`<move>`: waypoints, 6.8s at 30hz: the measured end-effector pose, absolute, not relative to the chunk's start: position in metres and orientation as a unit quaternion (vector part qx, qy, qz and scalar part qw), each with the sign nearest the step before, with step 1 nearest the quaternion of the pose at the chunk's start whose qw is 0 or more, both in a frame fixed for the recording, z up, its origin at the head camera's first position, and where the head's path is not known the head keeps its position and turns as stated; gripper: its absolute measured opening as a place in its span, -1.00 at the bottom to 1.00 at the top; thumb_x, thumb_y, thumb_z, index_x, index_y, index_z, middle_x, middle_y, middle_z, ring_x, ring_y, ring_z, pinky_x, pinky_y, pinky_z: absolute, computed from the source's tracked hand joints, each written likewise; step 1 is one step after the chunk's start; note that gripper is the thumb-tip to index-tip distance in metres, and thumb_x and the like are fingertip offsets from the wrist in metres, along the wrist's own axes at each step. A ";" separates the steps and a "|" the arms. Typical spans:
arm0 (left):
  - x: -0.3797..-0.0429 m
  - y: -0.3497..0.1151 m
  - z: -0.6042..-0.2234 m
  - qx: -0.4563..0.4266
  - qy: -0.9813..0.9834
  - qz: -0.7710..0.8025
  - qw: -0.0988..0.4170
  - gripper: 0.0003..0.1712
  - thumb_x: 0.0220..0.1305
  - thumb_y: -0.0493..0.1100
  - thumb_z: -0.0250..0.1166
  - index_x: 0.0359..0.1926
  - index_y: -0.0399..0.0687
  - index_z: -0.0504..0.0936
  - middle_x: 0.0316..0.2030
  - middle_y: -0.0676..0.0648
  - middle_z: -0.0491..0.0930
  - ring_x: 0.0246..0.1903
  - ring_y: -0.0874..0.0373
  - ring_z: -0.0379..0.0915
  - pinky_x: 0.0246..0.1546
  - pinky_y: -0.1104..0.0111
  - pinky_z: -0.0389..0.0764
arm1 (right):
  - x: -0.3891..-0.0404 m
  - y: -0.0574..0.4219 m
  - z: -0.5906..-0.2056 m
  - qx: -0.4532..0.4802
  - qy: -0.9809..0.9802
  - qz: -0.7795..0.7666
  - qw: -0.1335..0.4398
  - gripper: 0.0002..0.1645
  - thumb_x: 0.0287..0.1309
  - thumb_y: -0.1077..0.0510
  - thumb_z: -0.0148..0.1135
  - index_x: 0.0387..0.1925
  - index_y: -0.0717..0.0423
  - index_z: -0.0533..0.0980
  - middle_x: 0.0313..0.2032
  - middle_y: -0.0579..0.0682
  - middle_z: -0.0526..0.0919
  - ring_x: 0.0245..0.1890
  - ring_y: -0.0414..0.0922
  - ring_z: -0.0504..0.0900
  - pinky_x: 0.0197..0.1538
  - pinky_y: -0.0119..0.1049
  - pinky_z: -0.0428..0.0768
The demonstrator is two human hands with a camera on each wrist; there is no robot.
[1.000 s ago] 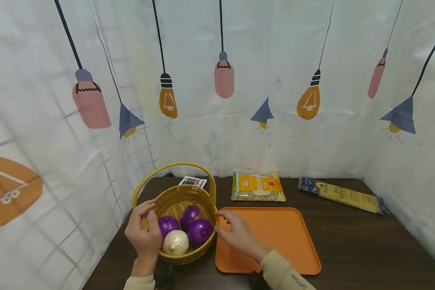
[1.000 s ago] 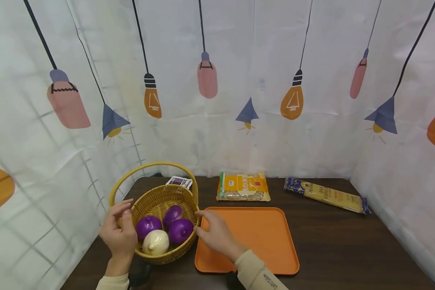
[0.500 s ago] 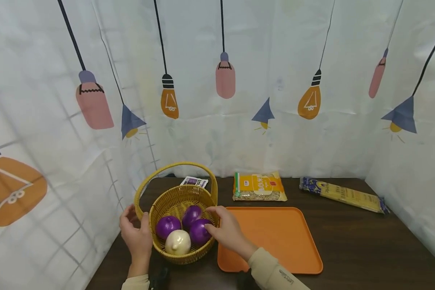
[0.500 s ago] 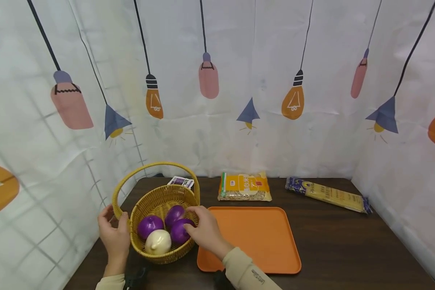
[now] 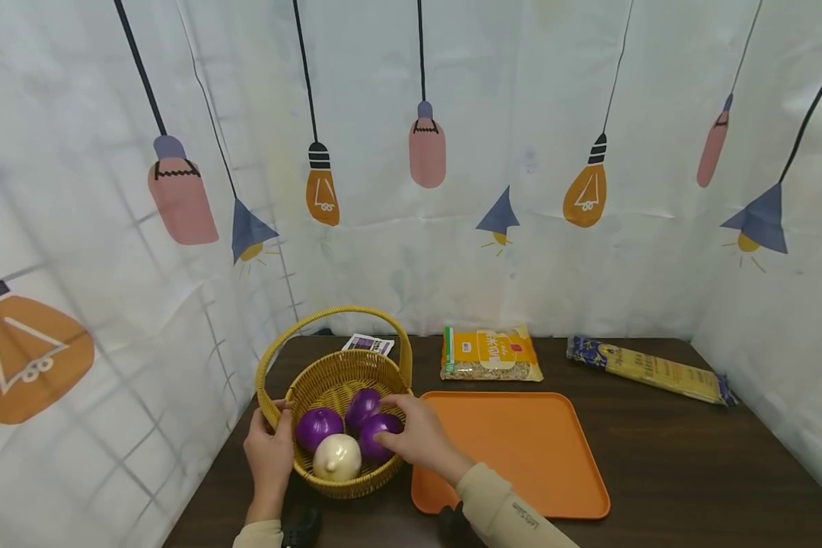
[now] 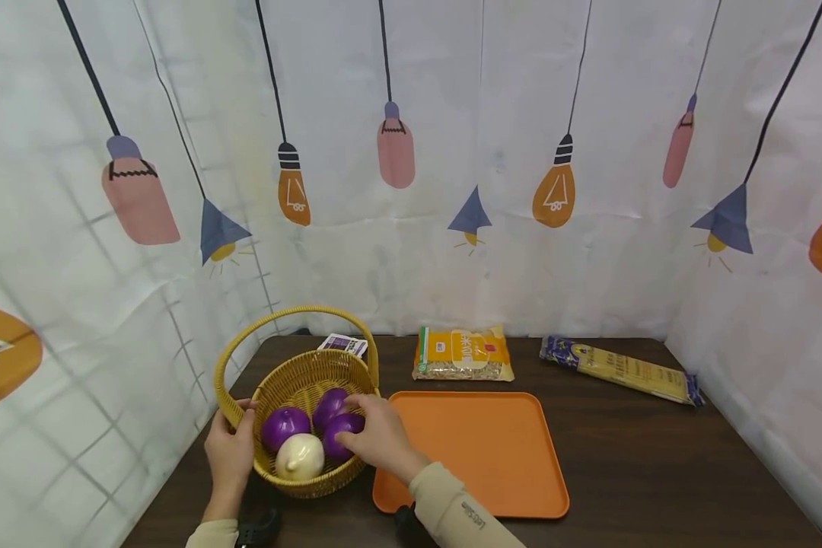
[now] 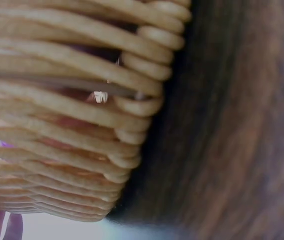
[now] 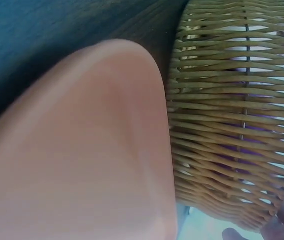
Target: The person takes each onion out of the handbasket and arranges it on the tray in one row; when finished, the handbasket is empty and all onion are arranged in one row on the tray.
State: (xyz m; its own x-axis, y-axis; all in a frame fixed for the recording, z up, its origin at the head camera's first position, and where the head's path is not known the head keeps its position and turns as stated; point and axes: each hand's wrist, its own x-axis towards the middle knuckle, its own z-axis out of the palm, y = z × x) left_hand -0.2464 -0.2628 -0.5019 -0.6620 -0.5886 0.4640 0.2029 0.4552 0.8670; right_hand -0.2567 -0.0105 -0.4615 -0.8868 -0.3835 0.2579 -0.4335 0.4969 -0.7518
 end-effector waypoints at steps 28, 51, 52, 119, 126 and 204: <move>-0.245 -0.261 -0.507 0.124 -0.770 -0.506 0.368 -0.79 0.42 -0.19 0.14 -0.04 -0.21 0.55 -0.17 -0.16 0.70 -0.25 0.59 0.39 -0.19 0.59 0.34 | -0.261 -0.022 -0.463 0.259 -0.914 0.313 -0.011 -0.17 -0.24 -0.01 0.62 0.16 0.02 0.50 0.06 -0.01 0.54 0.02 -0.06 0.48 0.01 -0.18 0.52; -0.246 -0.265 -0.508 0.114 -0.768 -0.499 0.384 -0.78 0.42 -0.18 0.14 -0.05 -0.23 0.55 -0.18 -0.18 0.70 -0.26 0.59 0.40 -0.21 0.61 0.33 | -0.255 -0.013 -0.457 0.222 -0.863 0.453 0.017 -0.12 -0.15 -0.20 0.55 0.23 -0.04 0.44 -0.02 -0.05 0.45 -0.06 -0.02 0.55 -0.05 -0.04 0.58; -0.245 -0.265 -0.508 0.115 -0.769 -0.499 0.383 -0.78 0.42 -0.17 0.14 -0.04 -0.23 0.55 -0.18 -0.18 0.70 -0.26 0.59 0.40 -0.21 0.61 0.33 | -0.255 -0.012 -0.457 0.220 -0.861 0.459 0.017 -0.12 -0.15 -0.21 0.55 0.22 -0.04 0.44 -0.02 -0.06 0.44 -0.06 -0.03 0.54 -0.05 -0.04 0.58; -0.246 -0.263 -0.507 0.124 -0.762 -0.513 0.377 -0.77 0.43 -0.13 0.15 -0.04 -0.18 0.55 -0.17 -0.15 0.70 -0.24 0.53 0.41 -0.16 0.54 0.33 | -0.262 0.080 -0.498 0.091 -0.792 0.602 0.045 -0.32 0.04 -0.02 0.47 0.21 0.06 0.51 0.13 0.14 0.53 0.04 0.12 0.56 -0.03 0.05 0.60; -0.246 -0.264 -0.506 0.114 -0.763 -0.510 0.380 -0.74 0.44 -0.11 0.14 -0.02 -0.21 0.55 -0.19 -0.16 0.70 -0.24 0.55 0.42 -0.19 0.64 0.35 | -0.265 0.085 -0.502 0.081 -0.810 0.580 0.033 -0.29 0.01 -0.03 0.48 0.20 0.08 0.51 0.19 0.21 0.48 0.10 0.20 0.51 -0.09 0.00 0.63; -0.245 -0.267 -0.506 0.124 -0.765 -0.490 0.399 -0.81 0.39 -0.17 0.19 -0.07 -0.17 0.59 -0.22 -0.11 0.72 -0.29 0.56 0.42 -0.26 0.57 0.36 | -0.259 0.072 -0.507 0.141 -0.856 0.497 0.008 -0.01 -0.10 0.10 0.56 0.32 0.32 0.28 0.20 0.34 0.42 0.10 0.19 0.50 0.10 0.12 0.47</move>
